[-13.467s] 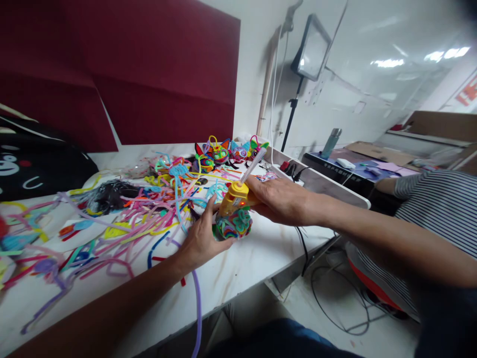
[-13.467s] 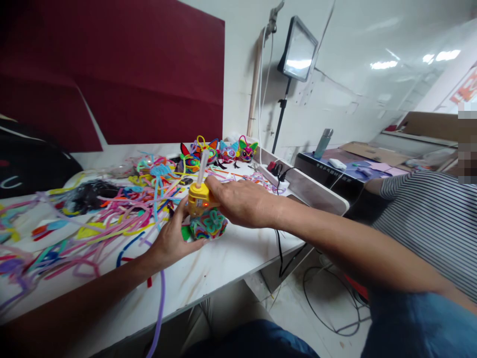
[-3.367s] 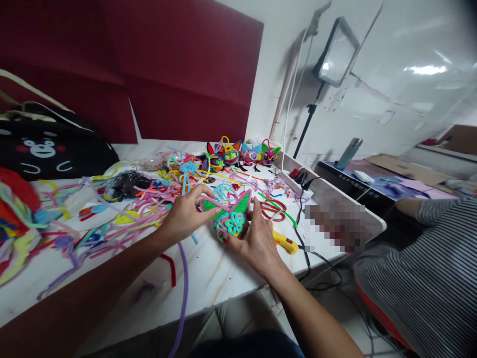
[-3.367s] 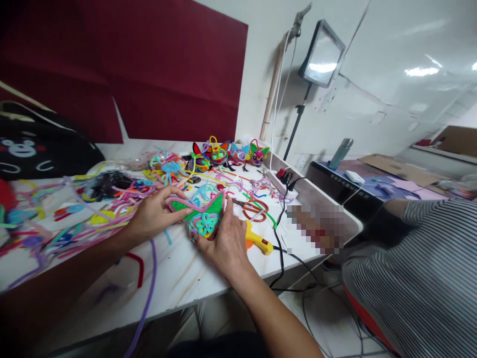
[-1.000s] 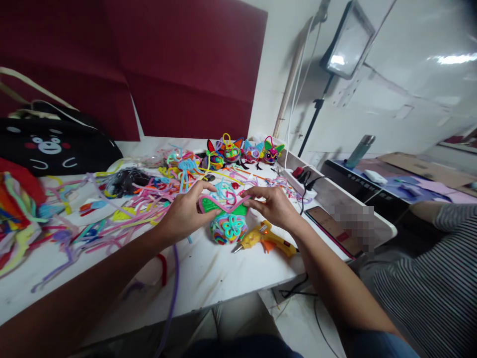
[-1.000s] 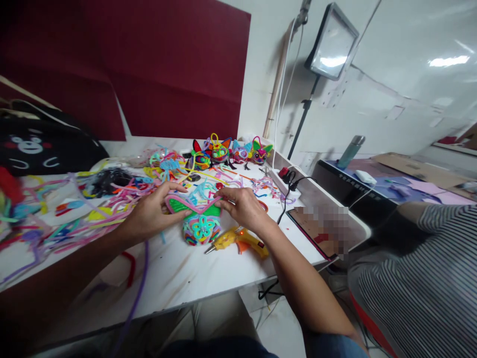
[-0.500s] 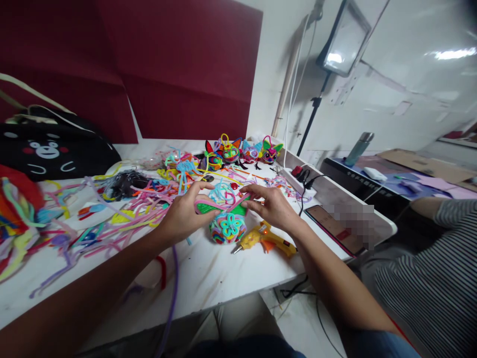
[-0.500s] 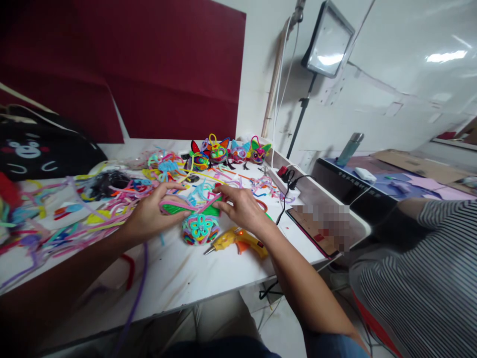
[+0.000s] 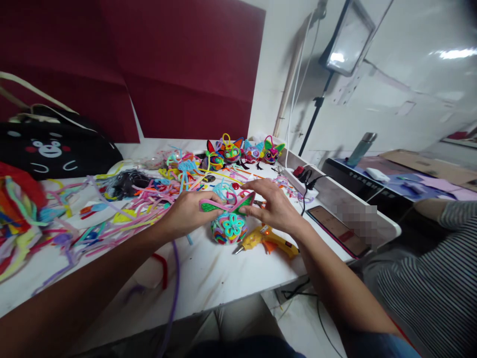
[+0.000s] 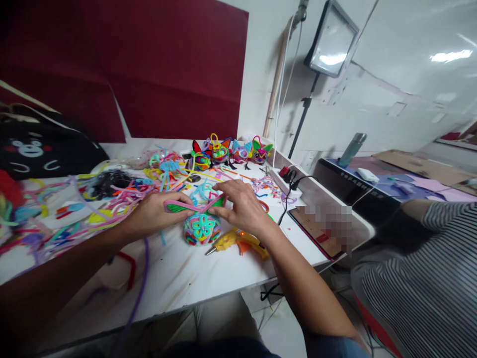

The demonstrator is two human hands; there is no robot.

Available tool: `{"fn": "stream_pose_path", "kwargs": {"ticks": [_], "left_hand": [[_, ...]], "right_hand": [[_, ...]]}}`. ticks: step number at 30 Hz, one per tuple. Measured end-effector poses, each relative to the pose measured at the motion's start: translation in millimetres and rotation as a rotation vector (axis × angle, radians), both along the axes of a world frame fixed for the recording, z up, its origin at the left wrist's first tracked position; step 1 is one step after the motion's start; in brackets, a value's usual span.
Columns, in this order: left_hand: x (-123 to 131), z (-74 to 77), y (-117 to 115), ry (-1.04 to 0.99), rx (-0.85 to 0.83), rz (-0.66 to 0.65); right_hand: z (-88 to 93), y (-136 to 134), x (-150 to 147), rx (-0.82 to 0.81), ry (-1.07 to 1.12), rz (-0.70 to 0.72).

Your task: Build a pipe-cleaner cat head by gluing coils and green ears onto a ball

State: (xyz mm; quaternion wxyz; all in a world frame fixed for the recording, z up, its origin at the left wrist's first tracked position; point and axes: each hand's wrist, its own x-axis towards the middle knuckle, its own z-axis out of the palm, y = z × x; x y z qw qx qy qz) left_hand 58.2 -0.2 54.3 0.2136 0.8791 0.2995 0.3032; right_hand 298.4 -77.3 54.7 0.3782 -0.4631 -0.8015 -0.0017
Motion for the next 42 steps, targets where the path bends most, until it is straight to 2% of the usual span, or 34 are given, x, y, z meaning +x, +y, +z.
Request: {"fn": "stream_pose_path", "kwargs": {"ticks": [3,7,13,17,24,30,36,42], "left_hand": [[2,2.5,0,-0.016,-0.023,-0.021],[4,3.0,-1,-0.015,-0.044,-0.032],[5,-2.1,1,0.010,-0.024,-0.015],[6,-5.6,2,-0.028,-0.037,-0.037],[4,-12.4,4,-0.064,-0.102,0.023],[-2,-19.5,9,-0.110,-0.268,-0.026],[-2,-13.0,4,-0.228,-0.433,-0.058],[-3,-9.8,1,-0.259,-0.473,-0.055]], "right_hand": [[11.9,-7,-7,0.037,-0.150,0.024],[31.3,-6,-23,-0.028,-0.341,0.051],[47.0,16,-38,-0.208,-0.322,0.152],[50.1,24,-42,-0.293,-0.287,0.163],[48.9,30,-46,-0.298,-0.353,0.174],[50.9,31,-45,-0.329,-0.341,0.159],[53.9,30,-44,-0.313,-0.363,0.151],[55.1,30,-46,-0.328,-0.397,0.113]]}}
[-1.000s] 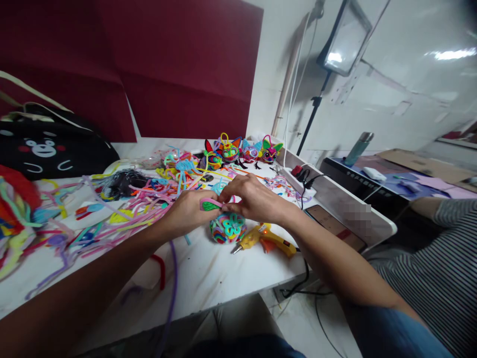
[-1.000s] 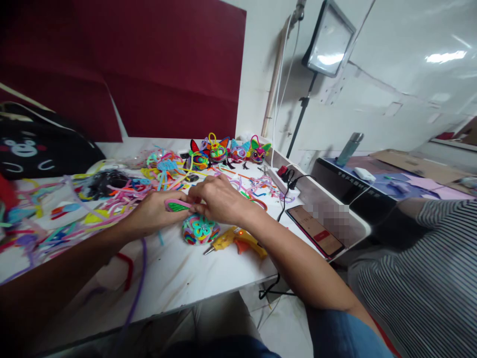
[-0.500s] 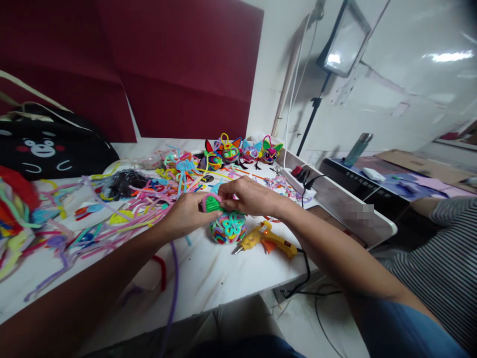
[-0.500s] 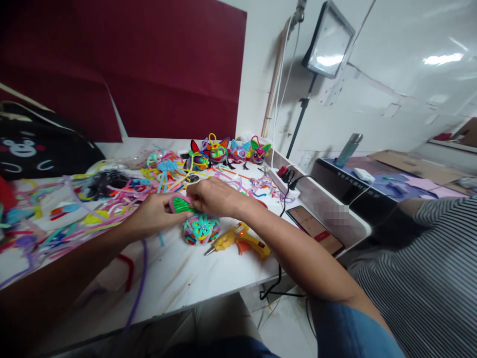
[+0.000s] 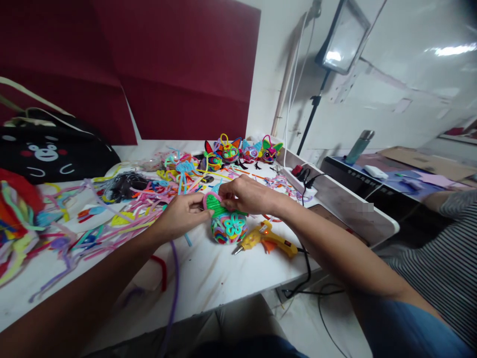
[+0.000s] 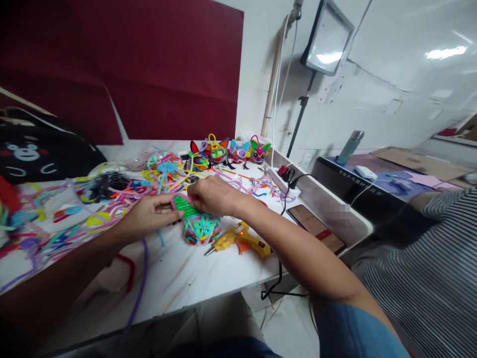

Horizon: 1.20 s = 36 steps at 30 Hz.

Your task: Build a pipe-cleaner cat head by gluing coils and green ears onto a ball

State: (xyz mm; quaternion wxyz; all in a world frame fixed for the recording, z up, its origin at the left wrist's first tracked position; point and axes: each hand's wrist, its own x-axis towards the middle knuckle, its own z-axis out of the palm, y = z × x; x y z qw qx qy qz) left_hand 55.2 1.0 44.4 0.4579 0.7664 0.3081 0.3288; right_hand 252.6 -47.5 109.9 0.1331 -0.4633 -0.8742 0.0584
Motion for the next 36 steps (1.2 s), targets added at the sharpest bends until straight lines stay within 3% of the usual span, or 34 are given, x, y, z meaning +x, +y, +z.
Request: {"fn": "stream_pose_path", "kwargs": {"ticks": [14,21,27,30,36], "left_hand": [[1,-9.6,-1,0.011,0.153,0.016],[-3,-16.1,4,0.096,0.309,0.071],[-1,-11.5,1,0.065,0.311,0.009],[-1,-9.3,-1,0.062,0.328,0.001],[-3,-7.3,-1,0.094,0.425,0.008]], "right_hand": [[-1.4,-1,2,0.004,-0.002,-0.020],[5.6,-16,37,0.038,0.224,-0.114],[-5.5,-16,57,-0.081,0.130,-0.065],[-9.8,-17,57,-0.029,0.138,-0.058],[-10.9,-44,75,0.219,0.273,-0.191]]}}
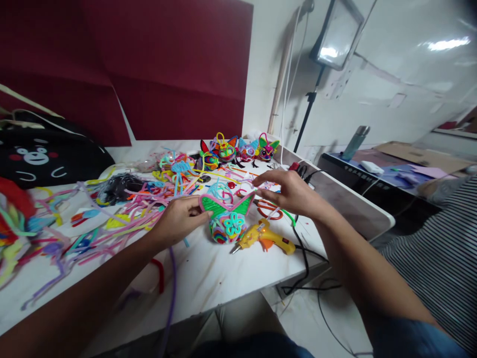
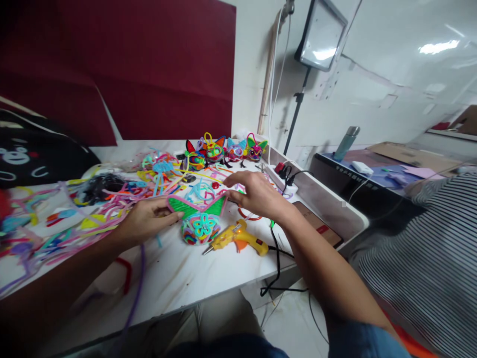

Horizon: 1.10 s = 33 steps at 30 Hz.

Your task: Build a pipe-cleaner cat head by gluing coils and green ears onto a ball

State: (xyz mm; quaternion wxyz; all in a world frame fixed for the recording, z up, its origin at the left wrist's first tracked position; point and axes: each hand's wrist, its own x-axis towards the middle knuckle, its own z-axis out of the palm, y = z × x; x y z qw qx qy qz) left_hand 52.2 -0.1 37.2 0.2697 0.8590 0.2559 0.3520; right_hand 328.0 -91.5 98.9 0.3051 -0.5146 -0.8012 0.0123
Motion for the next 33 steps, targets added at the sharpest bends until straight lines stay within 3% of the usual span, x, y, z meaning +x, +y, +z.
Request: {"fn": "stream_pose_path", "kwargs": {"ticks": [6,14,19,24,33], "left_hand": [[0,2.6,-2,0.035,0.037,0.040],[1,7.0,-4,0.100,0.036,0.134],[0,6.0,-3,0.080,0.053,0.099],[0,7.2,-4,0.079,0.065,0.080],[-1,2.9,-3,0.056,0.105,0.062]], "right_hand": [[-29.4,-37,26,-0.029,-0.087,-0.113],[-75.7,-68,28,-0.346,-0.108,-0.177],[-74.9,-66,19,-0.539,-0.207,-0.200],[-71.7,-63,11,-0.581,-0.235,-0.258],[-66.4,-86,36,-0.493,0.144,-0.166]]}}
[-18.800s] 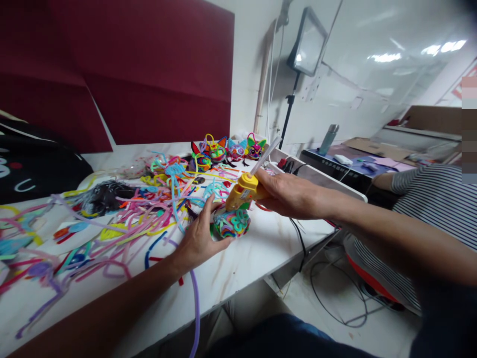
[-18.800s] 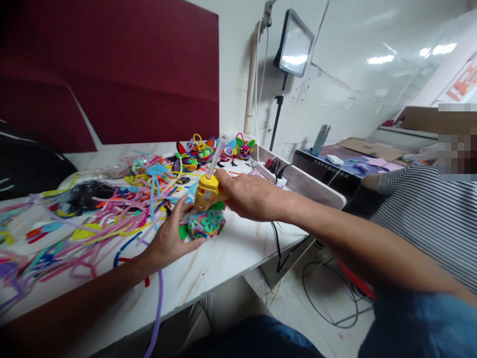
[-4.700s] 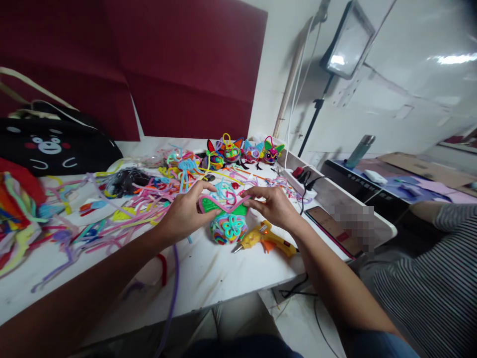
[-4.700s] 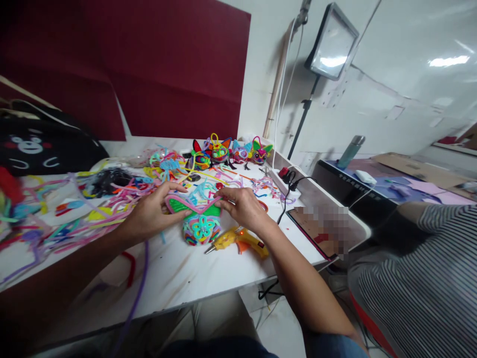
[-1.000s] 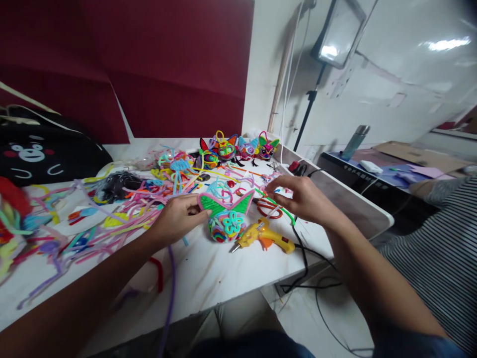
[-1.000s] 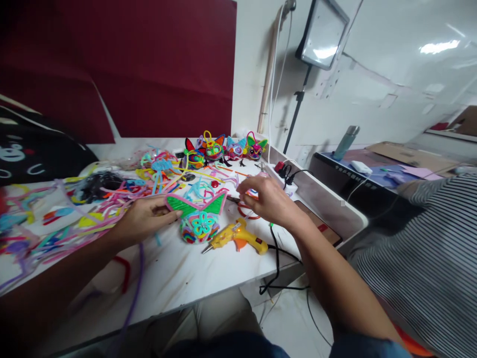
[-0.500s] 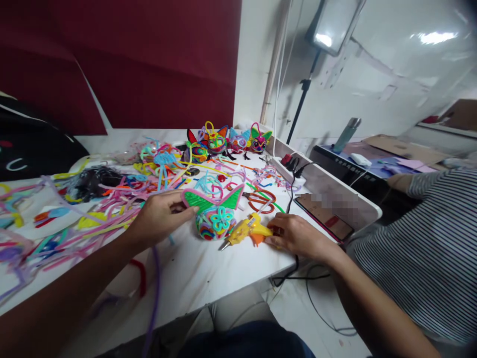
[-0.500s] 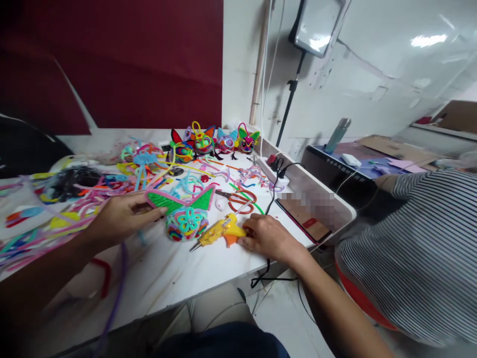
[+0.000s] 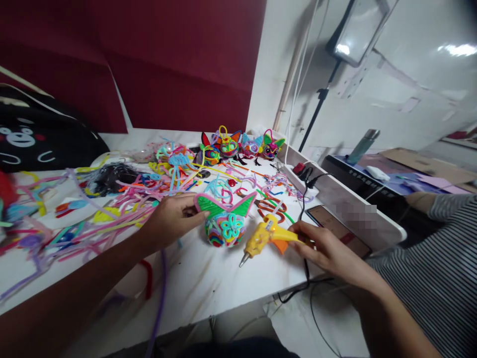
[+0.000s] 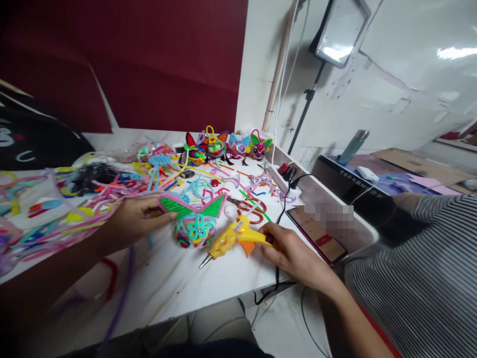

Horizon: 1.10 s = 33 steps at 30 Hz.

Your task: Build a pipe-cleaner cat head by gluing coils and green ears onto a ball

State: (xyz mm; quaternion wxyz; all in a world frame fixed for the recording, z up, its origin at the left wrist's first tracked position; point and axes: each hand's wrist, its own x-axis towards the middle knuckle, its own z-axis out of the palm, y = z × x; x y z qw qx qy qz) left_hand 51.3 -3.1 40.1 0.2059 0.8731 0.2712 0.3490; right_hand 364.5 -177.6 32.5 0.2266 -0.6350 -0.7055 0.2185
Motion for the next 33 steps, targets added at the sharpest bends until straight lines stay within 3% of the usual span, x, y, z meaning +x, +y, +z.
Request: {"fn": "stream_pose_path", "kwargs": {"ticks": [5,10,15,23,33], "left_hand": [[0,-0.5,0,-0.006,0.005,0.014],[0,-1.8,1,0.004,0.016,-0.006],[-1,-3.7,2,-0.006,0.035,-0.011],[-1,-0.3,-1,-0.005,0.066,-0.041],[0,0.7,-2,0.008,-0.007,-0.033]], "right_hand": [[6.7,-5,14,0.160,0.307,-0.130],[10.5,13,15,0.422,0.689,-0.245],[26.8,41,11,0.536,0.631,-0.255],[51.2,79,5,0.374,0.497,0.048],[74.0,105,2,0.150,0.417,0.245]]}}
